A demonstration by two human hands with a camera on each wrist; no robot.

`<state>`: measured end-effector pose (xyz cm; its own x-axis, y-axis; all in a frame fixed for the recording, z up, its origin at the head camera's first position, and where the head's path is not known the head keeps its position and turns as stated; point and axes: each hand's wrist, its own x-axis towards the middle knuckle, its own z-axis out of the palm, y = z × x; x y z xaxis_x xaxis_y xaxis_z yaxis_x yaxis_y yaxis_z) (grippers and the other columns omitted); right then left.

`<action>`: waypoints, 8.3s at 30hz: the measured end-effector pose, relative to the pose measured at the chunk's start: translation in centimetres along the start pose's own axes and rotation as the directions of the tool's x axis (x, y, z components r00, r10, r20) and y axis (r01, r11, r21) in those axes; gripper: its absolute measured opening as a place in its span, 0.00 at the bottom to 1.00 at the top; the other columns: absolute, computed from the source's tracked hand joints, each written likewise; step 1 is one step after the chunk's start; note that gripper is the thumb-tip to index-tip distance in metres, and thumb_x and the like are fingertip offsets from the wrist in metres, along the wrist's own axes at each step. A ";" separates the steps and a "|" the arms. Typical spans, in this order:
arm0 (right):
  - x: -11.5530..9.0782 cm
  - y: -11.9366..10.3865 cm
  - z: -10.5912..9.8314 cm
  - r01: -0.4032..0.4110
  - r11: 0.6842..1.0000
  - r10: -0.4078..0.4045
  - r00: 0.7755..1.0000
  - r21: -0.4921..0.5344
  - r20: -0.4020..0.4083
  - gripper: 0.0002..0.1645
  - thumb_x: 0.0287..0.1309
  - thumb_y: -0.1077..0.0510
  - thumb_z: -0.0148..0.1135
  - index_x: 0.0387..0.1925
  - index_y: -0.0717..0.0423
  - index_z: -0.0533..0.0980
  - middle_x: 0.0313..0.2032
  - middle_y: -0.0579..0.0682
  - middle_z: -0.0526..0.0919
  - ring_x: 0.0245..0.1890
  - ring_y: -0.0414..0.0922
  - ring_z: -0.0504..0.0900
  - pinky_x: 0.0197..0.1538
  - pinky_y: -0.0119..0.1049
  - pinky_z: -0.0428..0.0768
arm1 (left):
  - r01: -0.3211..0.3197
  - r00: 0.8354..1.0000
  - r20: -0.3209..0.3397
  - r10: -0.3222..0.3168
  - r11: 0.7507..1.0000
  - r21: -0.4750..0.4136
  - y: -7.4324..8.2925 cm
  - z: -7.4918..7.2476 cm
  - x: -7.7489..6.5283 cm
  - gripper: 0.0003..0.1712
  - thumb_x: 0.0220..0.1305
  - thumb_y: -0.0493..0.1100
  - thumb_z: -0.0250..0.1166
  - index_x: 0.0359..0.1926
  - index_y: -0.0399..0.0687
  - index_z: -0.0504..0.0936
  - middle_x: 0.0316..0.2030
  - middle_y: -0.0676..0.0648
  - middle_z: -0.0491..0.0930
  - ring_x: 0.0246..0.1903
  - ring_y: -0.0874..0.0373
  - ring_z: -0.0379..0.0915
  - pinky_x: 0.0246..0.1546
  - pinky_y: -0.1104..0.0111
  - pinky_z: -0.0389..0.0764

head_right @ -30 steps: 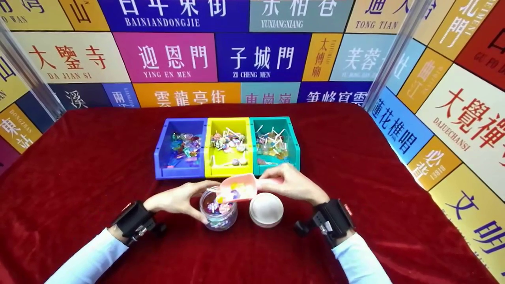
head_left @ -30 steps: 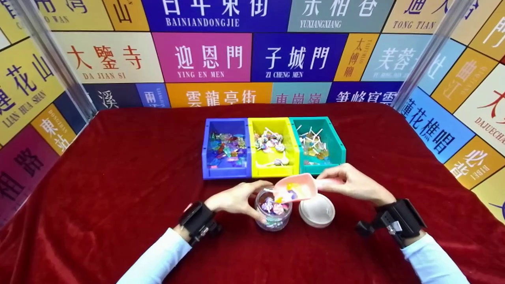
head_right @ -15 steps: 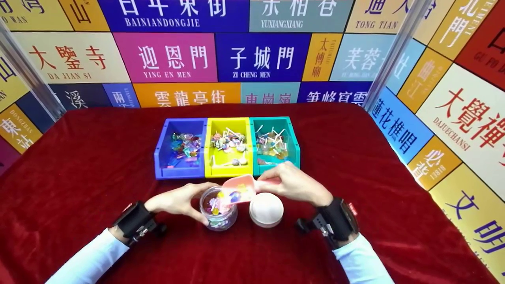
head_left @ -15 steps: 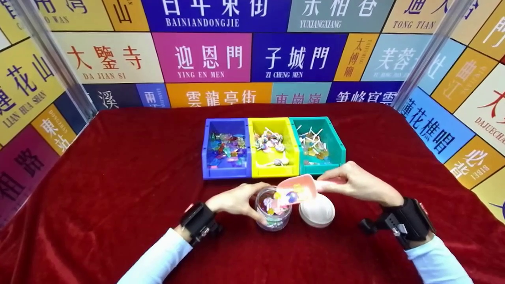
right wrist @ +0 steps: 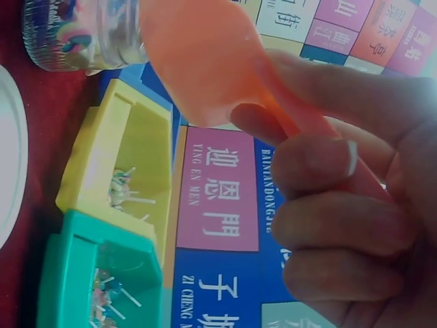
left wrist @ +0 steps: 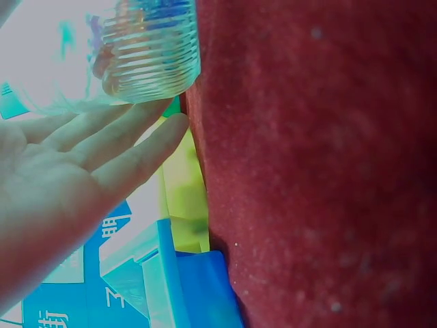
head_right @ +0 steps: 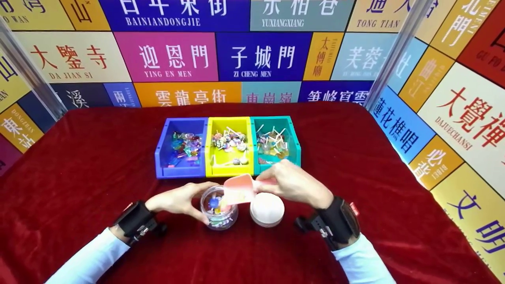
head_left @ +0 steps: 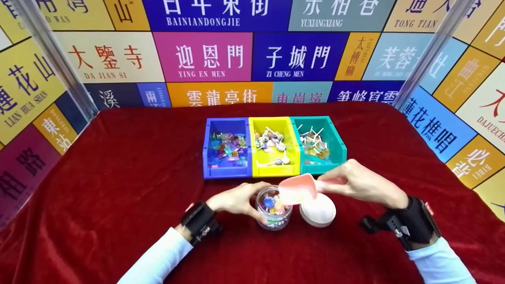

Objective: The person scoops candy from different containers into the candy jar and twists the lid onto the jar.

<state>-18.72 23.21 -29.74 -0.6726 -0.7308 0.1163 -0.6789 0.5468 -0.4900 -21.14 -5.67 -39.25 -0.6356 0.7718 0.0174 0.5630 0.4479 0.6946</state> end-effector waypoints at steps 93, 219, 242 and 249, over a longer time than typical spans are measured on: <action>12.0 2.1 3.7 -0.465 0.853 0.433 0.884 -0.238 -0.175 0.19 0.45 0.63 0.53 0.06 0.53 0.61 0.10 0.44 0.57 0.12 0.41 0.60 0.15 0.28 0.56 | 0.469 0.623 -0.645 -0.443 0.871 -0.146 -5.3 -5.5 -1.9 0.44 0.47 0.24 0.54 0.64 0.23 0.40 0.51 0.25 0.64 0.48 0.38 0.65 0.57 0.55 0.63; 11.8 5.2 7.4 -0.393 0.918 0.387 0.852 0.056 -0.353 0.16 0.59 0.61 0.51 0.43 0.72 0.65 0.33 0.64 0.75 0.28 0.52 0.73 0.28 0.37 0.73 | 0.270 0.540 -0.836 -0.102 0.961 0.058 -4.4 -5.1 -1.5 0.28 0.55 0.35 0.59 0.56 0.26 0.63 0.58 0.28 0.59 0.60 0.40 0.54 0.62 0.56 0.55; 4.0 3.9 2.8 -0.193 0.829 0.307 0.942 0.524 -0.139 0.17 0.59 0.55 0.53 0.40 0.68 0.72 0.17 0.47 0.66 0.14 0.36 0.61 0.16 0.25 0.58 | -0.132 0.864 -0.503 0.013 0.970 -0.202 -0.9 -3.0 -0.1 0.30 0.57 0.43 0.61 0.56 0.31 0.64 0.51 0.34 0.71 0.52 0.44 0.68 0.53 0.57 0.69; 2.1 3.7 2.4 -0.096 0.903 0.134 0.989 0.418 -0.063 0.09 0.57 0.62 0.54 0.39 0.62 0.75 0.22 0.46 0.74 0.20 0.35 0.67 0.21 0.26 0.67 | -0.088 0.953 -0.303 0.005 0.961 -0.262 -0.3 -2.4 -0.3 0.38 0.52 0.49 0.65 0.60 0.38 0.62 0.56 0.38 0.68 0.56 0.48 0.64 0.55 0.57 0.66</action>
<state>-21.92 22.71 -33.35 -0.7748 -0.6237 0.1034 -0.4254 0.3934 -0.8151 -22.41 -7.14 -37.71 -0.7632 0.6007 0.2379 0.4586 0.2443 0.8544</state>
